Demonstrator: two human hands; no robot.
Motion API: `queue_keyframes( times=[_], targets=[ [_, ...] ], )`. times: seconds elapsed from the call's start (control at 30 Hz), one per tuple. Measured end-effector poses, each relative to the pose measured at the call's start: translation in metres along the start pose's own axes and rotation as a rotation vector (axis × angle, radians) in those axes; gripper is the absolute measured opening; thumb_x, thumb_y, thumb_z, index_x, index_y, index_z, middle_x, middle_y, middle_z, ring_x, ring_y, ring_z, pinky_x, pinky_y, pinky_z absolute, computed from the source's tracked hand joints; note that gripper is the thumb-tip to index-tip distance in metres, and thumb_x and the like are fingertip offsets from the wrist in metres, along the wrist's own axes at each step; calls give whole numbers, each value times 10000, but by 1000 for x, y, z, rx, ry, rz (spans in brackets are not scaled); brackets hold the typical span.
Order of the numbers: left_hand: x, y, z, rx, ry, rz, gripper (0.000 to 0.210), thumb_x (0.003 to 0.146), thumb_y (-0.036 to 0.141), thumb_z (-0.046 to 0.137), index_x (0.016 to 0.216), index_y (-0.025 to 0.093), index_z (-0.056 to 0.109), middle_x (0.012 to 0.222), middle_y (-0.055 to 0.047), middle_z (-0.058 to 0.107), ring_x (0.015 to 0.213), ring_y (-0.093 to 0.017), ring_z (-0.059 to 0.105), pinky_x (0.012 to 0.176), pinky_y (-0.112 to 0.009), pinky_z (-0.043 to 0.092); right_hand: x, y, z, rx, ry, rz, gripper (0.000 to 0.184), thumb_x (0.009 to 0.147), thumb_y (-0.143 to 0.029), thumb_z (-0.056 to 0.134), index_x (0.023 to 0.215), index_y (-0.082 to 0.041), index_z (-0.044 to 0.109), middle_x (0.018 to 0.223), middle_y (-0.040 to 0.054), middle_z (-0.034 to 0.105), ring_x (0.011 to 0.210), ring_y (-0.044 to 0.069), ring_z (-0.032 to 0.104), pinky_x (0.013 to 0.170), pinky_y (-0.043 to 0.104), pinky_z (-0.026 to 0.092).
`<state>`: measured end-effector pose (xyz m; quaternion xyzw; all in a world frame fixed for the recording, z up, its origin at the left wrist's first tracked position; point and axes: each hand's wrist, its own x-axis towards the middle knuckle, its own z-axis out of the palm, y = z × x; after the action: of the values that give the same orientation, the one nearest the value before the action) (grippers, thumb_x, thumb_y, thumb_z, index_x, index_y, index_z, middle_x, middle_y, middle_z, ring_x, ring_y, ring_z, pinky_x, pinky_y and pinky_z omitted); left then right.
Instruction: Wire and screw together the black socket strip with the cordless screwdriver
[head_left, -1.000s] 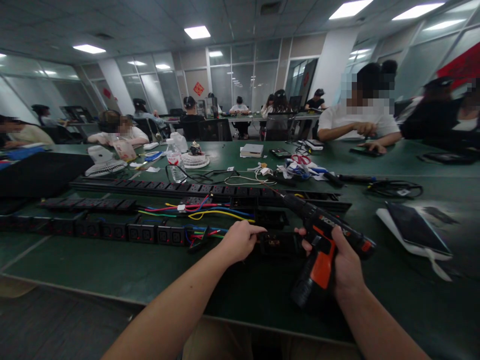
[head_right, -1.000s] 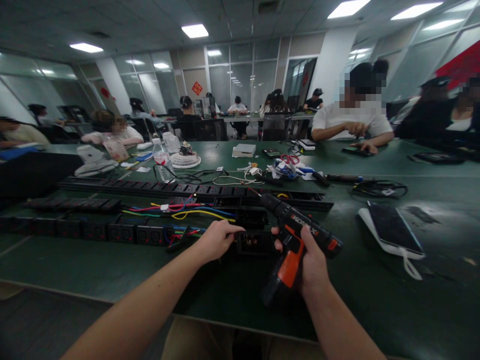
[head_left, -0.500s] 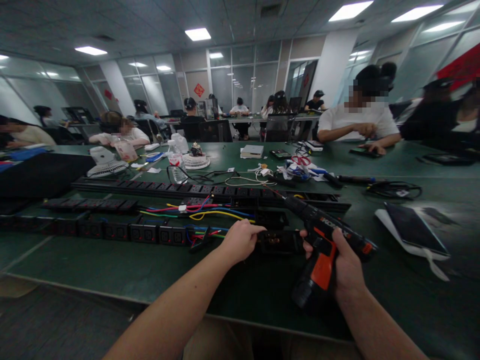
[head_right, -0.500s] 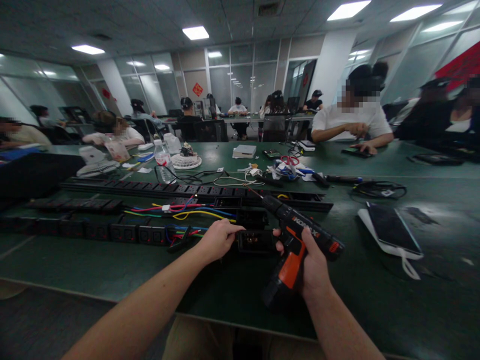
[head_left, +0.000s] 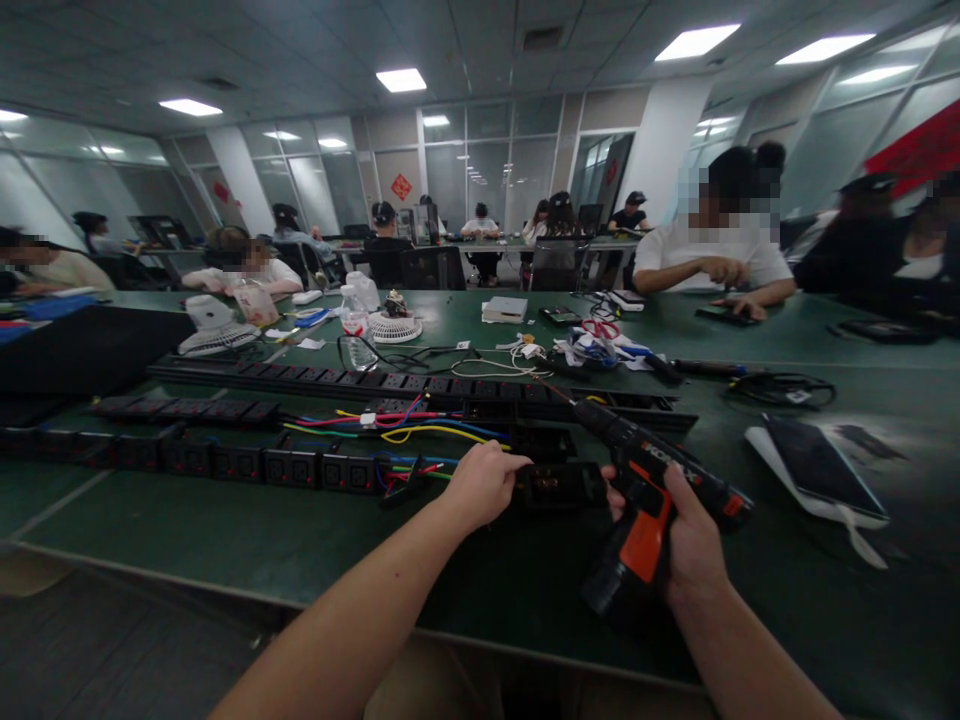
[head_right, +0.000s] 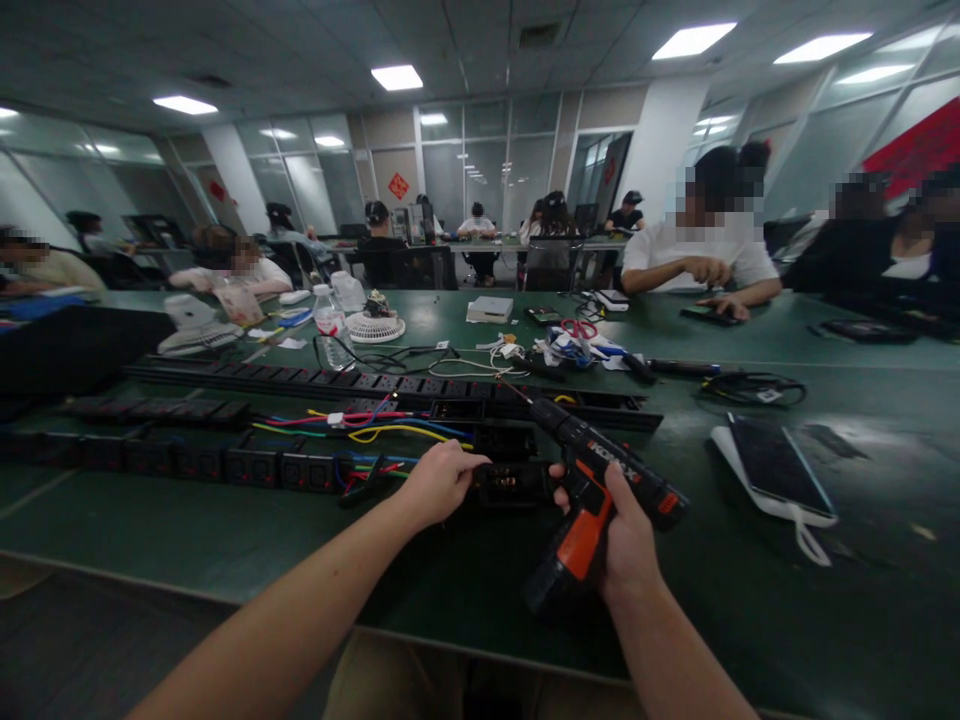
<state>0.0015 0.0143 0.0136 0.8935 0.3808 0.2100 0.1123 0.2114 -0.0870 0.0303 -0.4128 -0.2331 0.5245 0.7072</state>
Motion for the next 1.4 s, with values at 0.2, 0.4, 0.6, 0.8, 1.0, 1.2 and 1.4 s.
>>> queue_keyframes(
  times=[0.2, 0.4, 0.6, 0.8, 1.0, 1.2, 1.4],
  targets=[
    [0, 2, -1, 39, 32, 28, 381, 848, 111, 449, 1091, 255, 705, 834, -76, 623, 832, -220, 547, 791, -329, 458, 1, 0, -1, 35, 34, 33, 323, 868, -422, 573, 1063, -179, 660, 811, 65, 741, 567, 177, 646, 388, 233, 509],
    [0, 0, 5, 74, 76, 64, 379, 841, 94, 461, 1121, 219, 683, 872, -79, 666, 860, -219, 545, 807, -335, 464, -1, -1, 2, 35, 60, 48, 320, 888, -407, 538, 1055, -163, 660, 782, 79, 736, 549, 175, 638, 448, 254, 557],
    [1, -4, 10, 110, 130, 146, 365, 824, 58, 467, 1099, 183, 672, 906, -58, 712, 836, -216, 536, 793, -340, 471, -1, 2, 3, 26, 75, 29, 330, 900, -380, 514, 1068, -134, 656, 806, 106, 740, 560, 166, 642, 484, 240, 563],
    [3, -7, 12, 148, 146, 170, 372, 836, 60, 482, 1142, 188, 650, 909, -60, 704, 866, -209, 547, 825, -334, 474, 0, 3, 1, 25, 64, 23, 335, 912, -374, 495, 1061, -121, 656, 817, 127, 736, 573, 164, 647, 511, 235, 559],
    [4, -8, 6, 132, 67, 158, 386, 861, 67, 460, 1192, 192, 614, 1016, -55, 691, 891, -196, 561, 837, -311, 487, 3, 1, 3, 23, 58, 27, 311, 918, -361, 494, 1060, -140, 660, 775, 99, 731, 532, 155, 633, 440, 213, 519],
    [5, -12, 3, 0, 31, 99, 377, 886, 88, 438, 1209, 201, 596, 1090, -61, 661, 1014, -182, 587, 929, -302, 469, 5, 3, 1, 29, 40, 40, 308, 896, -409, 522, 977, -156, 678, 808, 92, 739, 515, 157, 621, 372, 223, 492],
    [7, -15, 4, -83, -24, 27, 231, 915, 171, 440, 927, 188, 670, 871, -33, 685, 832, -167, 627, 797, -265, 477, 6, 3, 1, 6, 24, 53, 312, 886, -430, 533, 953, -164, 682, 825, 91, 743, 521, 165, 627, 359, 240, 499]
  ],
)
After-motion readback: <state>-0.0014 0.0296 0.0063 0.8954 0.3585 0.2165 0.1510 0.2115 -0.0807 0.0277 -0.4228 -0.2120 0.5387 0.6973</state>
